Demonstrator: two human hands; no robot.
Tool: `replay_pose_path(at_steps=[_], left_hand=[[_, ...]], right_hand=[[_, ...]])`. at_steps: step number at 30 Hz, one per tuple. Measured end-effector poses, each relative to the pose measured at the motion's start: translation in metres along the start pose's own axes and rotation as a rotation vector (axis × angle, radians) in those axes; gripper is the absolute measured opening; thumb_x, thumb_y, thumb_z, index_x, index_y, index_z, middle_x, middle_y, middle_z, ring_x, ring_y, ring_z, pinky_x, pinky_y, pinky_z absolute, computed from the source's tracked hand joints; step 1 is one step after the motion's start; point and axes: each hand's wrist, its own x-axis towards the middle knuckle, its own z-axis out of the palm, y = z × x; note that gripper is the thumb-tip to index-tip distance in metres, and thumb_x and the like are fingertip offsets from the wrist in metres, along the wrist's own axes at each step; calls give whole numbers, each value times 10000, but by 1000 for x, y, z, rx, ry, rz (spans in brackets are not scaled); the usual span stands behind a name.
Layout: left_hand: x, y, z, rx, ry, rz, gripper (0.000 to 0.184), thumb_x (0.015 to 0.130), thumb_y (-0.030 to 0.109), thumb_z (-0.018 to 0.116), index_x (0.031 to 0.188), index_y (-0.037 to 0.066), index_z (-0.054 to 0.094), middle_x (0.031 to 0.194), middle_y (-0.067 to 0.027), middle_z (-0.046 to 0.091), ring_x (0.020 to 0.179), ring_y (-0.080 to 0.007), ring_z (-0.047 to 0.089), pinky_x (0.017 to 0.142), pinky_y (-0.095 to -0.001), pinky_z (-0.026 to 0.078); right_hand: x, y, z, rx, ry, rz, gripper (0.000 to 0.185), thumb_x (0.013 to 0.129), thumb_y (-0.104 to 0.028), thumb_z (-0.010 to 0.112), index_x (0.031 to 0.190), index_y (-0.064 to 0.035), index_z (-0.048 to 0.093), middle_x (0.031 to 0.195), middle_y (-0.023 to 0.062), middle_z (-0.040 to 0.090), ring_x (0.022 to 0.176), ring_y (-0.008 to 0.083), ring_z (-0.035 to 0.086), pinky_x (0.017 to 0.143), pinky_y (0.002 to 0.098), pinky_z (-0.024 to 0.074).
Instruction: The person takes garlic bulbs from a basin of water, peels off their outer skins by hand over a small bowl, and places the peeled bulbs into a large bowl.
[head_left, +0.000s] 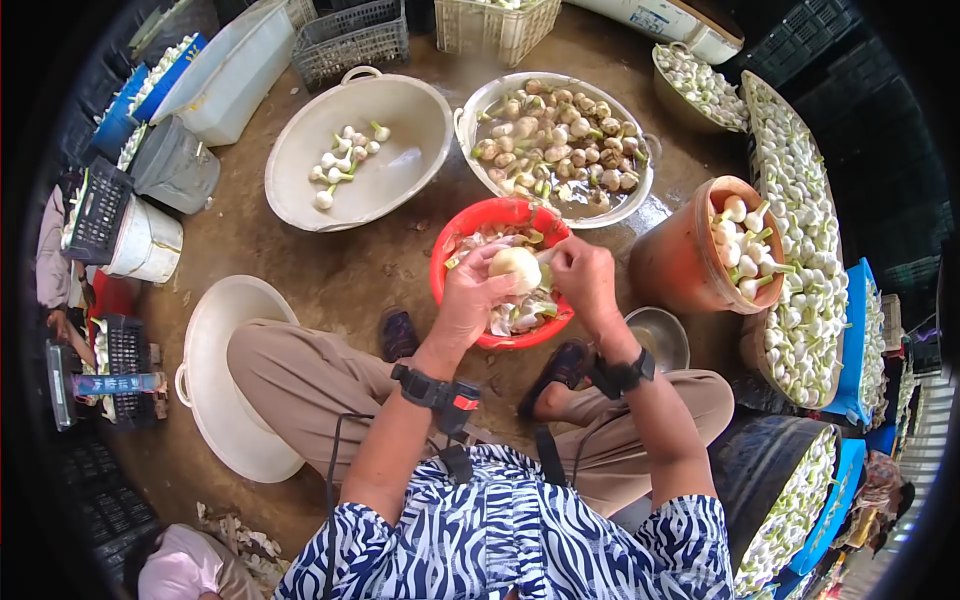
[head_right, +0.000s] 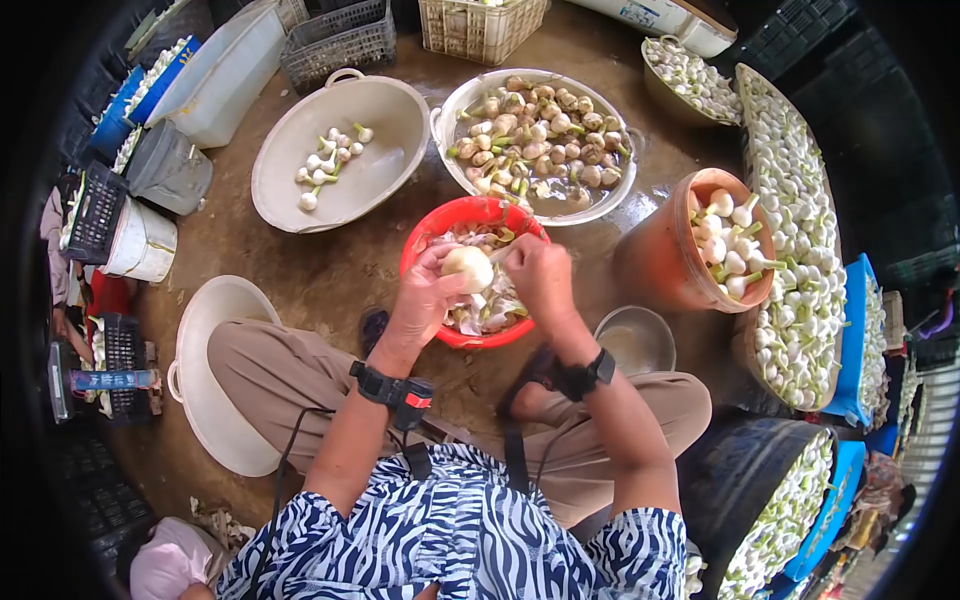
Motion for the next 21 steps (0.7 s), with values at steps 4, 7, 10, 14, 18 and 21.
replay_pose_path(at_steps=[4,7,10,14,18,21], left_hand=[[-9,10,-25,-384,-157,-184,435,834,136,591,1236,30,464,1069,-117,611,839,-233,631,632,-279,520],[-9,8,-39,-490,-142,-236,453,849,191,557,1262,41,446,1051,-114,609,792,-233,609,574,-297,485],[-4,2,-31,-499,-143,-285,446,845,210,562,1248,51,455,1017,-88,603,765,-203,595,555,-284,470],[3,-10,-28,-432,-96,-330,504,814,209,637,1259,46,465,1066,-53,593,862,-133,587,640,-272,487],[4,-9,-20,-201,-46,-305,558,764,212,685,1249,46,465,1076,-37,582,905,-120,582,688,-267,499],[4,-6,-22,-80,-126,-297,615,725,241,712,1250,43,459,1082,-28,567,958,-104,566,779,-274,500]], right_hand=[[7,31,2,-180,-217,2,126,773,-16,558,875,-12,633,827,194,634,770,336,638,677,386,497],[3,9,0,46,-284,-133,225,782,0,566,1003,-10,609,970,188,630,890,326,622,757,375,491],[-5,-15,2,254,-339,-294,265,758,-66,627,1017,-10,616,906,174,628,832,347,610,720,396,490],[-11,-18,-1,76,-318,-342,249,744,-57,618,989,-16,618,794,144,627,756,327,613,667,396,490],[-16,-18,2,-92,-321,-362,174,727,-37,598,895,-3,632,749,151,625,671,338,598,594,392,479],[-17,-14,11,123,-210,-187,90,735,-40,595,796,15,631,673,141,605,575,254,597,539,336,460]])
